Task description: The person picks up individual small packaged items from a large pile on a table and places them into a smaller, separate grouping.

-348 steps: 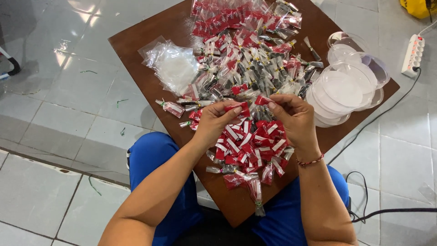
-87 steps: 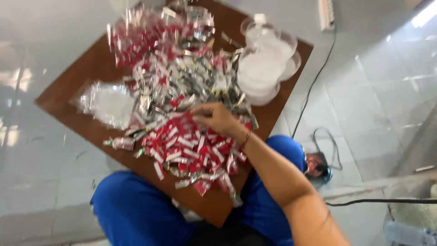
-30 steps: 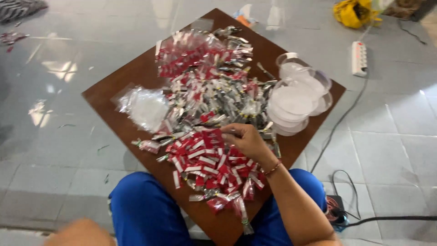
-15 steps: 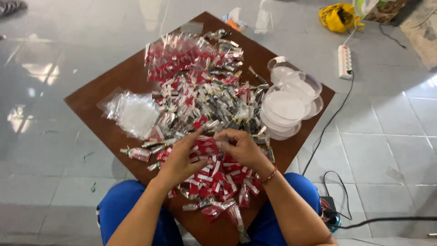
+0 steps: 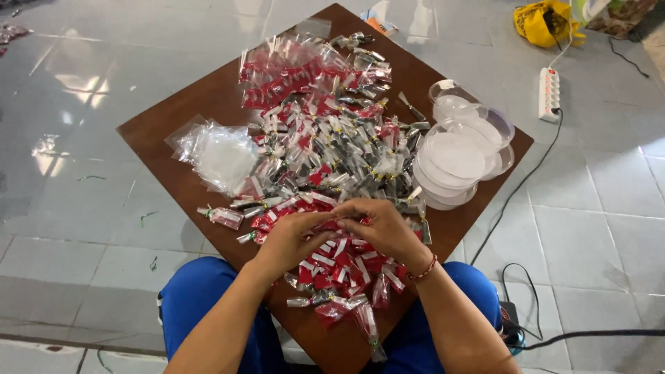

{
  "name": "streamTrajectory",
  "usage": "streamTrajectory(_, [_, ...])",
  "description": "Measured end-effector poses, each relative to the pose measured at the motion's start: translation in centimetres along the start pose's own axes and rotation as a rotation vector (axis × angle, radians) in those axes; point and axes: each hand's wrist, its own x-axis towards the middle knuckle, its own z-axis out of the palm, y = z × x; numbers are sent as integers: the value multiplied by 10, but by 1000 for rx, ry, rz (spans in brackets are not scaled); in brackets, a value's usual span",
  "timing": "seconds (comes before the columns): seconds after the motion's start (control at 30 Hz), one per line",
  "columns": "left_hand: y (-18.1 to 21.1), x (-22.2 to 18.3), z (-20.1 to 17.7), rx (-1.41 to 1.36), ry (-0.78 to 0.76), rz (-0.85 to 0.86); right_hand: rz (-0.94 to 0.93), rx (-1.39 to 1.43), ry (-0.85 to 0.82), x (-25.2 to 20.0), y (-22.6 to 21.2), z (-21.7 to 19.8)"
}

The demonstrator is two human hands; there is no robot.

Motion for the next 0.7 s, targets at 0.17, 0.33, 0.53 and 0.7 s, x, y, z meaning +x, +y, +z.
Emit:
streamTrajectory(0.17, [5,-2,0,-33,-45,-39,-36,-9,53,-4,3,3])
streamTrajectory(0.33, [17,1,-2,-85,-10,-75,-22,88,50,-4,14,4])
streamTrajectory(0.53, [22,5,-5,-269,125,-192,26,326,112,-4,14,0])
streamTrajectory(0.7, [18,7,-5,-309,203,-235,-9,276,101,-6,16,3])
